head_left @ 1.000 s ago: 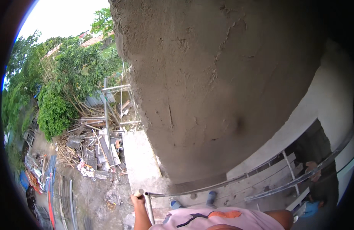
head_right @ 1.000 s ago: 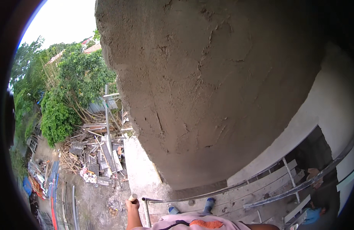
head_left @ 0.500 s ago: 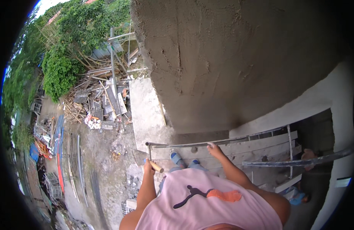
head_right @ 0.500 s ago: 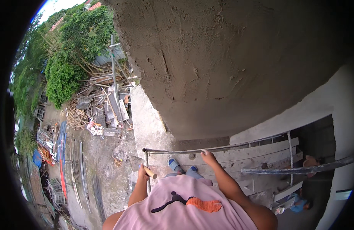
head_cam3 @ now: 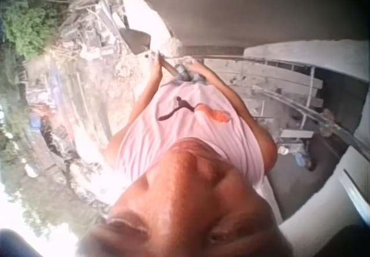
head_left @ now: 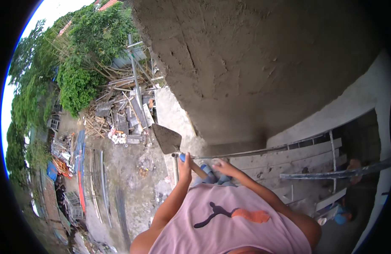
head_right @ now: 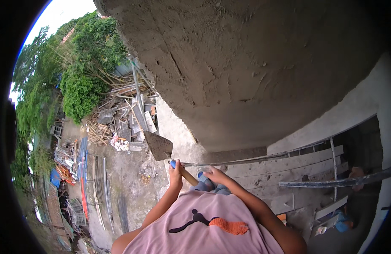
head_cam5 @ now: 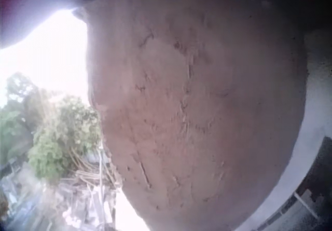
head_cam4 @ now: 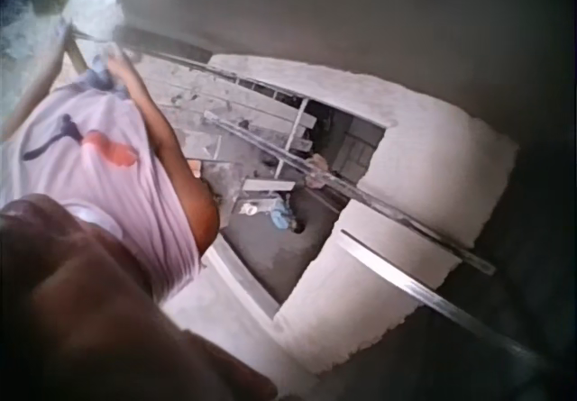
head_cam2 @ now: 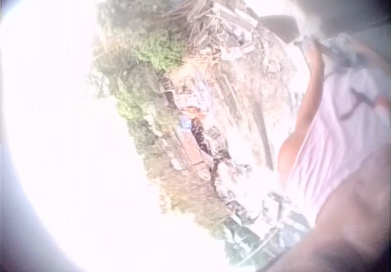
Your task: The person scoops wet cement from a wooden board using a trowel and applies it to a vertical wall. They then use a long metal straightedge to level and smooth the applied cement across the wall surface, repeating the process to cover more area.
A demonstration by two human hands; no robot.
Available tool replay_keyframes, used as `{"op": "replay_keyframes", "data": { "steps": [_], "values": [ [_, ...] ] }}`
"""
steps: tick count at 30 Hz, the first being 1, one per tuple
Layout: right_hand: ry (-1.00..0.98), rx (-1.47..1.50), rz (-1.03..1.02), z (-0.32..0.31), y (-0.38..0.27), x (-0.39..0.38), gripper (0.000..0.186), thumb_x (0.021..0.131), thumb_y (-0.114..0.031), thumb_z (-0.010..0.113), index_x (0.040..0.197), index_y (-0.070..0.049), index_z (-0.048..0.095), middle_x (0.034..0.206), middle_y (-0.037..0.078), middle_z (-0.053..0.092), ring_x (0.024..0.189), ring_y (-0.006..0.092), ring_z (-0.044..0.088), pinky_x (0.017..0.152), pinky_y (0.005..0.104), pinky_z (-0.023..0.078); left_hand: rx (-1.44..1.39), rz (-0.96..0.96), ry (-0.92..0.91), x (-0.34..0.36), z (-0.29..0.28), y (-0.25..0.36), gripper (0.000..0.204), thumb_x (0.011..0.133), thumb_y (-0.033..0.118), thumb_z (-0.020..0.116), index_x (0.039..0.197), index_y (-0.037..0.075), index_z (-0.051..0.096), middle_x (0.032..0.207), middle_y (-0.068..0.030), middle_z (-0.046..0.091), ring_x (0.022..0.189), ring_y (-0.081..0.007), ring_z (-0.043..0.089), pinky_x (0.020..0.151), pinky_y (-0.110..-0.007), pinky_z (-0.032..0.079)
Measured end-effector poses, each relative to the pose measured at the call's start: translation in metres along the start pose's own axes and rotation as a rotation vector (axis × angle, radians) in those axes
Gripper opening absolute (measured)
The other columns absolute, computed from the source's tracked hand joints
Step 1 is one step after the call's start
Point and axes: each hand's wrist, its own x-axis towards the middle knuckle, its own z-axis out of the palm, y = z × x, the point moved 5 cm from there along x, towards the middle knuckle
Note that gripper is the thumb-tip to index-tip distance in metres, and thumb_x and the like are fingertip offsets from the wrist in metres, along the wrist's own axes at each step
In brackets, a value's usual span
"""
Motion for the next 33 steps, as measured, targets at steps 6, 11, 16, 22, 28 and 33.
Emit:
{"op": "replay_keyframes", "data": {
  "steps": [6, 11, 16, 22, 28, 33],
  "values": [
    [-0.002, -0.19, -0.099, -0.017, -0.132, -0.021, 0.053, 0.079, -0.016, 0.064, 0.127, -0.002, 0.045, 0.102, 0.018, 0.063, 0.095, 0.0291, 0.062, 0.083, 0.0378, 0.048, -0.091, 0.06, -0.217, -0.034, 0.093, 0.046, 0.038, 0.09, 0.039, 0.061, 0.102, 0.003, 0.063, 0.084, -0.0013, 0.06, 0.076, -0.0087, 0.052, 0.068, -0.024, 0.043],
    [0.313, -0.185, -0.367, -0.061, -0.178, -0.017, 0.045, 0.078, -0.014, 0.066, 0.119, -0.001, 0.052, 0.096, 0.019, 0.064, 0.088, 0.0302, 0.064, 0.078, 0.0375, 0.049, -0.014, 0.036, -0.77, -0.023, 0.131, 0.073, 0.045, 0.093, 0.028, 0.06, 0.127, 0.001, 0.051, 0.1, -0.0041, 0.06, 0.092, -0.0095, 0.053, 0.082, -0.026, 0.045],
    [0.531, -0.29, -0.149, -0.083, -0.205, -0.018, 0.041, 0.081, -0.027, 0.069, 0.108, 0.003, 0.057, 0.085, 0.022, 0.065, 0.081, 0.037, 0.064, 0.072, 0.0384, 0.05, 0.119, 0.152, -1.045, -0.014, 0.135, 0.097, 0.066, 0.093, 0.032, 0.059, 0.144, 0.001, 0.028, 0.13, -0.0142, 0.048, 0.121, -0.02, 0.046, 0.101, -0.033, 0.038],
    [0.8, -0.254, -0.283, -0.115, -0.24, -0.021, 0.045, 0.082, -0.033, 0.07, 0.104, 0.004, 0.058, 0.081, 0.021, 0.064, 0.076, 0.0348, 0.064, 0.066, 0.0376, 0.048, 0.491, 0.08, -0.918, 0.053, 0.051, 0.03, 0.068, 0.092, 0.04, 0.058, 0.142, 0.002, 0.032, 0.13, -0.0253, 0.051, 0.118, -0.0308, 0.053, 0.095, -0.038, 0.044],
    [1.005, -0.574, -0.473, -0.181, -0.398, -0.042, 0.038, 0.085, -0.036, 0.066, 0.095, 0.0, 0.057, 0.076, 0.021, 0.061, 0.072, 0.0401, 0.059, 0.063, 0.04, 0.047, 0.79, -0.011, -0.575, 0.145, -0.111, -0.11, 0.067, 0.088, 0.051, 0.056, 0.125, -0.005, 0.051, 0.111, -0.0311, 0.06, 0.109, -0.0387, 0.058, 0.093, -0.04, 0.045],
    [1.213, -0.958, -0.492, -0.201, -0.521, -0.069, 0.04, 0.082, -0.037, 0.067, 0.093, 0.0, 0.059, 0.071, 0.019, 0.061, 0.067, 0.0368, 0.06, 0.062, 0.0402, 0.047, 0.955, -0.142, -0.497, 0.207, -0.192, -0.198, 0.057, 0.089, 0.048, 0.057, 0.12, 0.0, 0.056, 0.087, -0.0127, 0.064, 0.069, -0.0216, 0.06, 0.06, -0.037, 0.047]
  ]
}}
